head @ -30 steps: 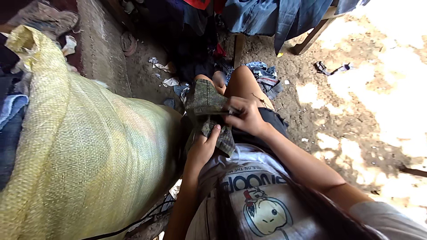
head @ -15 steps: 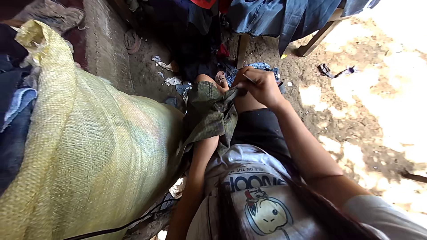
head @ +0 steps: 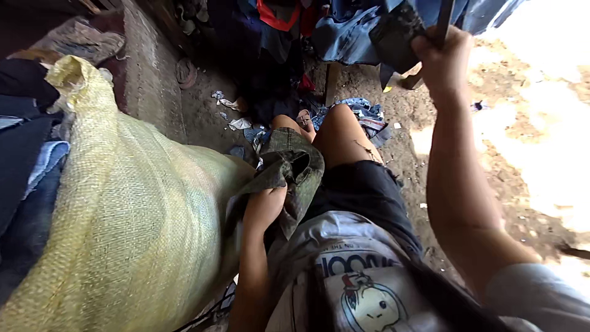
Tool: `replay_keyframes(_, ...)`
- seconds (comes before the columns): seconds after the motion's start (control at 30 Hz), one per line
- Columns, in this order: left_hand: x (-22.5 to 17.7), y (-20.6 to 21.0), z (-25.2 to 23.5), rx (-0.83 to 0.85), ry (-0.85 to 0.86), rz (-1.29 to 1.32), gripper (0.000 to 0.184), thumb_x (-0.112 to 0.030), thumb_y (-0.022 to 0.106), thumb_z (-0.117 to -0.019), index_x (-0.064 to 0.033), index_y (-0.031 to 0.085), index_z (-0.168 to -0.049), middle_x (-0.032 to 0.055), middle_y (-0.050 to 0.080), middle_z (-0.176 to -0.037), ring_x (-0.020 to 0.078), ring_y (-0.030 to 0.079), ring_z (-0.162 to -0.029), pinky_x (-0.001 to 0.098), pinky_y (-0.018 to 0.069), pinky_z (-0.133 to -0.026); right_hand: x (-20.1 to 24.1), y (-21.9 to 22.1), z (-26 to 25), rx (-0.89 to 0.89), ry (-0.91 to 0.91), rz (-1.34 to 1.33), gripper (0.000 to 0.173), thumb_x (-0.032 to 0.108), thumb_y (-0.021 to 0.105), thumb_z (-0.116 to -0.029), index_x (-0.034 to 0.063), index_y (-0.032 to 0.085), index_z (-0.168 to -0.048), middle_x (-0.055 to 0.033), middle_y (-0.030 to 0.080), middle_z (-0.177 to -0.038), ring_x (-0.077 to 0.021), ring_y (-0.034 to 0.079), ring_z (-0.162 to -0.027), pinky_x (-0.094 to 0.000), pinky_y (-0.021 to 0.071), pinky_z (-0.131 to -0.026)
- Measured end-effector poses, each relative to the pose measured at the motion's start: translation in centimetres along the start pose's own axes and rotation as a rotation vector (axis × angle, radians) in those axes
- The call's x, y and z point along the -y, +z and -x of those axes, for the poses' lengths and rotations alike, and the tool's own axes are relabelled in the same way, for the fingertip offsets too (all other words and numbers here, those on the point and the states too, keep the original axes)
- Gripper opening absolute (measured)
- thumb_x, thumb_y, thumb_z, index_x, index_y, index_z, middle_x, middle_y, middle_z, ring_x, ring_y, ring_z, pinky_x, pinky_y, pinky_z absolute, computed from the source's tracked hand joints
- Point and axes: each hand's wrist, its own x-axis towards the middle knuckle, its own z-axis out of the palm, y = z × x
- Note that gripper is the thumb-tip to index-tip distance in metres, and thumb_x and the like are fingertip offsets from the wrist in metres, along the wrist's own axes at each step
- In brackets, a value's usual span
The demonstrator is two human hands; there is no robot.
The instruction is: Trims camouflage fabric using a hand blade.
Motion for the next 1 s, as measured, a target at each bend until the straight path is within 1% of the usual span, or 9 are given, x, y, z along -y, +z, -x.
replay_keyframes(0.13,0.4,1.7,0.2,-0.014,0.013,0.149,0.020,-0.003,0.055,-0.0973,0.0091,0.068,-0.105,0.0129,0.066,-0.096,0.0071,0.059,-0.092,0.0267,0.0475,-0.087,-0.8,2.7,0.1,-0.047,0.086,-0.222,0.020,0.028,0.057,-0.1013,0.0093,0.063,-0.105,0.0086,0.055,-0.078,0.0024,0.049,-0.060,-0.0190,0.0450,-0.057)
replay_keyframes(0.2,0.6,2.4,0.4,0.019,-0.016,0.191,0.019,-0.002,0.056,-0.0966,0.0100,0.067,-0.106,0.0129,0.066,-0.098,0.0060,0.058,-0.093,0.0250,0.0470,-0.088,-1.8,3.5,0.1,0.034,0.208,-0.106,0.051,0.036,0.060,-0.1003,-0.0001,0.056,-0.136,-0.0203,0.065,-0.112,-0.0288,0.065,-0.096,-0.0475,0.0527,-0.086)
replay_keyframes(0.27,0.8,3.1,0.3,0.034,-0.012,0.214,0.021,-0.002,0.057,-0.0961,0.0107,0.067,-0.108,0.0134,0.067,-0.100,0.0058,0.059,-0.095,0.0242,0.0469,-0.090,-1.7,4.1,1.0,0.106,0.249,-0.102,0.069,0.037,0.063,-0.0988,-0.0045,0.041,-0.149,-0.0343,0.053,-0.136,-0.0448,0.056,-0.122,-0.0597,0.0429,-0.104)
replay_keyframes(0.37,1.0,4.5,0.5,0.070,-0.017,0.252,0.020,-0.001,0.059,-0.0951,0.0108,0.067,-0.109,0.0146,0.068,-0.103,0.0065,0.060,-0.099,0.0245,0.0468,-0.093,1.7,5.0,6.3,0.258,0.103,-0.202,0.050,0.029,0.061,-0.1000,-0.0030,0.054,-0.137,-0.0167,0.066,-0.105,-0.0181,0.064,-0.088,-0.0389,0.0537,-0.082)
replay_keyframes(0.47,0.8,5.2,0.5,0.129,0.013,0.249,0.020,-0.002,0.058,-0.0966,0.0105,0.067,-0.109,0.0138,0.068,-0.103,0.0054,0.060,-0.099,0.0238,0.0474,-0.093,4.8,5.0,12.2,0.516,-0.199,-0.348,0.046,0.034,0.075,-0.0848,0.0028,0.068,-0.118,-0.0040,0.065,-0.091,-0.0065,0.056,-0.072,-0.0277,0.0486,-0.064)
replay_keyframes(0.6,0.9,5.3,0.7,0.162,0.035,0.253,0.020,-0.004,0.056,-0.0985,0.0089,0.067,-0.109,0.0109,0.068,-0.101,0.0020,0.061,-0.097,0.0215,0.0481,-0.092,6.3,6.2,14.7,0.660,-0.461,-0.308,0.041,0.028,0.080,-0.0787,0.0100,0.075,-0.116,-0.0039,0.064,-0.108,-0.0114,0.063,-0.093,-0.0307,0.0568,-0.077)
replay_keyframes(0.77,1.7,5.2,0.6,0.067,0.171,0.217,0.030,-0.016,0.064,-0.0949,0.0063,0.067,-0.115,0.0109,0.071,-0.105,0.0039,0.065,-0.100,0.0247,0.0513,-0.093,6.9,7.4,14.8,0.560,-0.545,-0.225,0.006,0.009,0.071,-0.0857,0.0059,0.073,-0.090,-0.0052,0.068,-0.094,-0.0151,0.066,-0.081,-0.0356,0.0562,-0.067)
replay_keyframes(0.9,2.4,5.6,0.0,-0.142,0.297,0.235,0.056,-0.046,0.076,-0.0845,-0.0033,0.068,-0.119,0.0023,0.072,-0.108,0.0034,0.067,-0.103,0.0309,0.0558,-0.095,7.8,7.4,15.7,0.547,-0.558,-0.185,0.015,0.022,0.073,-0.0880,0.0069,0.072,-0.085,-0.0040,0.066,-0.087,-0.0133,0.063,-0.071,-0.0337,0.0531,-0.058)
replay_keyframes(1.0,2.1,5.5,-0.1,-0.266,0.289,0.248,0.045,-0.039,0.079,-0.0859,-0.0052,0.071,-0.114,0.0009,0.073,-0.105,0.0032,0.068,-0.100,0.0308,0.0565,-0.093,8.3,7.5,15.7,0.528,-0.628,-0.183,0.015,0.020,0.072,-0.0894,0.0060,0.073,-0.086,-0.0057,0.067,-0.089,-0.0147,0.064,-0.072,-0.0330,0.0530,-0.057)
